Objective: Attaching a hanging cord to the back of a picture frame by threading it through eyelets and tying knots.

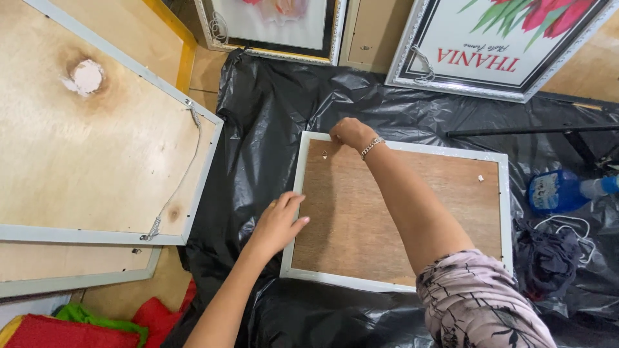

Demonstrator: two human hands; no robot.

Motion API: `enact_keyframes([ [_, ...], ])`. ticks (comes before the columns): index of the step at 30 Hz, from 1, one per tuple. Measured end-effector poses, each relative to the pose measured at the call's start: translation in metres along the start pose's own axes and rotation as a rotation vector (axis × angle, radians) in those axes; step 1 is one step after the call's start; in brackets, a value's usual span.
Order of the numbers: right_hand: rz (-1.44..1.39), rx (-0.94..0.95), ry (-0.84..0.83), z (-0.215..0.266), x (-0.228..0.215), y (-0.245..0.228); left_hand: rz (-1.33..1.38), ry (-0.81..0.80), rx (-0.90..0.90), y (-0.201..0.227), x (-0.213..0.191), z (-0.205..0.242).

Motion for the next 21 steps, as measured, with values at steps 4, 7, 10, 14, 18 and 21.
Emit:
enact_keyframes([
  [4,-0.146,0.012,0.1,-0.011,0.037,0.007,-0.037,-0.021,-0.038,0.0,0.014,-0.062],
  [7,-0.182,0.054,0.195,-0.019,0.062,0.009,-0.084,0.023,-0.074,-0.001,0.022,-0.104],
  [10,-0.165,0.099,0.245,-0.014,0.069,0.008,-0.103,0.069,-0.075,0.0,0.029,-0.135],
  [14,-0.349,0.19,0.2,-0.003,0.07,0.016,-0.133,0.005,-0.126,-0.031,0.067,-0.173],
  [18,-0.56,0.217,0.056,0.008,0.065,0.025,-0.105,-0.064,-0.147,-0.03,0.065,-0.169],
  [21,-0.687,0.255,-0.007,0.013,0.064,0.022,-0.093,-0.045,-0.139,-0.047,0.071,-0.183],
])
Point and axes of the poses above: each hand's wrist, its own z-axis away from the middle knuckle, its own x-axis out of the palm, y = z × x, the point moved 3 cm from there along -z, towards the middle knuckle, and after that the axes turned 2 degrees about z, right-handed, at the moved point
